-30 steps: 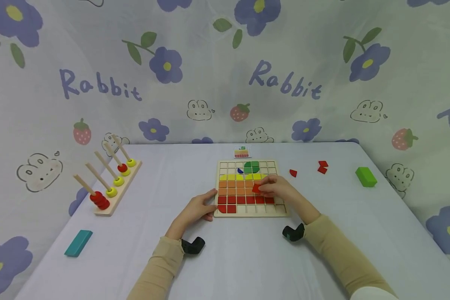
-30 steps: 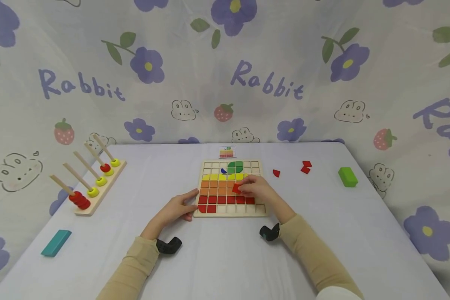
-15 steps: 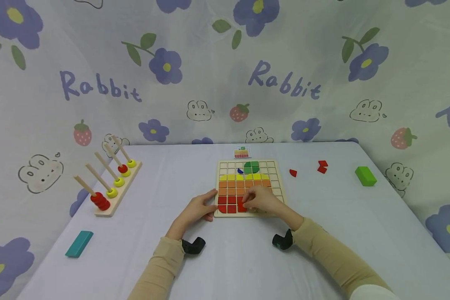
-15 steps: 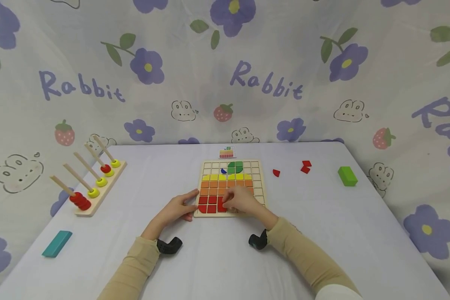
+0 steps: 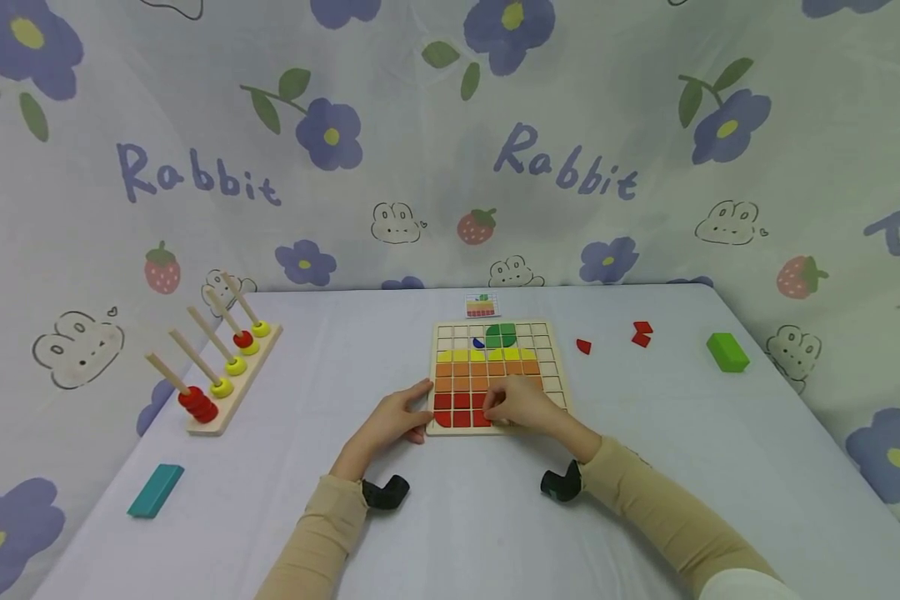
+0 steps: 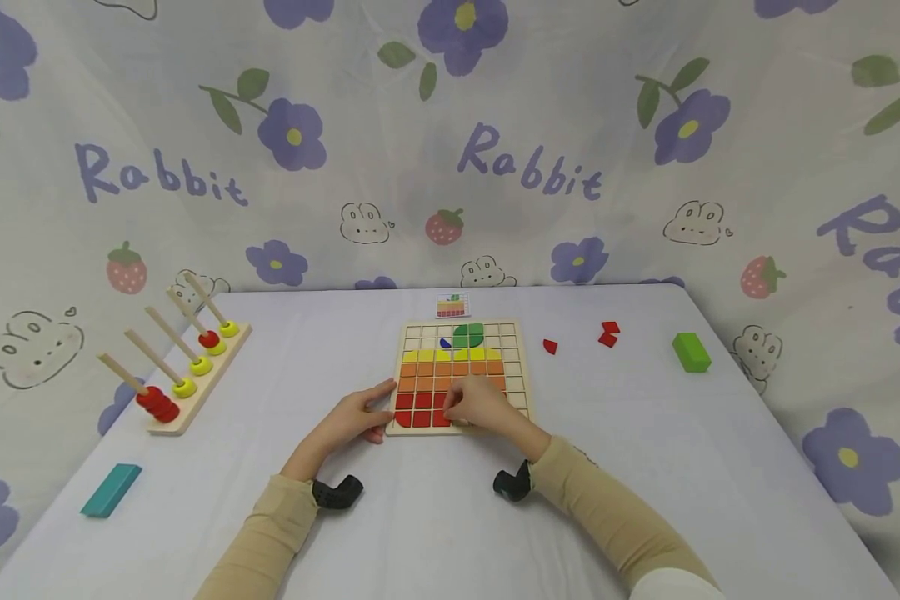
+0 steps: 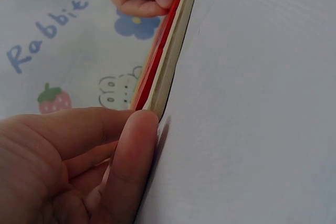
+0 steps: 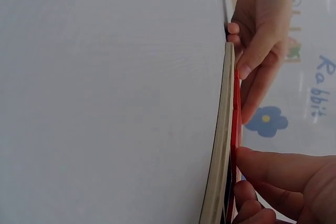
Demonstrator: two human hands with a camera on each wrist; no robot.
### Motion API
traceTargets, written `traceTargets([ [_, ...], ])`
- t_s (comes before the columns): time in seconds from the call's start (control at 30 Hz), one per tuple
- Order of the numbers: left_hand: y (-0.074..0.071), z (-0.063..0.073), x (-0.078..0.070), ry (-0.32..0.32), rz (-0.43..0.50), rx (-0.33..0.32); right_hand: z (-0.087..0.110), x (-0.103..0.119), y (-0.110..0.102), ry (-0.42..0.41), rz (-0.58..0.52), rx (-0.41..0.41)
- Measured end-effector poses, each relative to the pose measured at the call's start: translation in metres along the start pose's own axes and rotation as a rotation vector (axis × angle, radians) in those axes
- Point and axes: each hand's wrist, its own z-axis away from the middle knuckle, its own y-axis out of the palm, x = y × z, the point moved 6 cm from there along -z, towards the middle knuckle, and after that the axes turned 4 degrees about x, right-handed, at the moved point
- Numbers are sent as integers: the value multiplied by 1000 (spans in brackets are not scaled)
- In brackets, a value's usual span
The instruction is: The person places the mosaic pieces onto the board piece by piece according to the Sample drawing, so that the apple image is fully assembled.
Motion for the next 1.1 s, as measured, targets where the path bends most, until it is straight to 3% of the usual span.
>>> traceTargets([
  [0.2, -1, 0, 1, 1, -15, -4, -1, -1, -5, 3, -43, -2],
  [0.37, -1, 0, 1, 23, -27, -1, 0, -21, -44, 37, -125, -95],
  [0.5, -1, -1, 0, 31, -29, -3, 10, -57, -95, 71, -180, -230],
  [0.7, -1, -1, 1, 16, -29, -1, 37, -131, -157, 231, -232, -421],
  [0.87, -1, -1, 2, 17, -31, -3, 53, -176, -177, 351, -287, -467],
  [1.1, -1, -2, 2, 6, -42, -1, 56, -200, -183, 420, -285, -488],
])
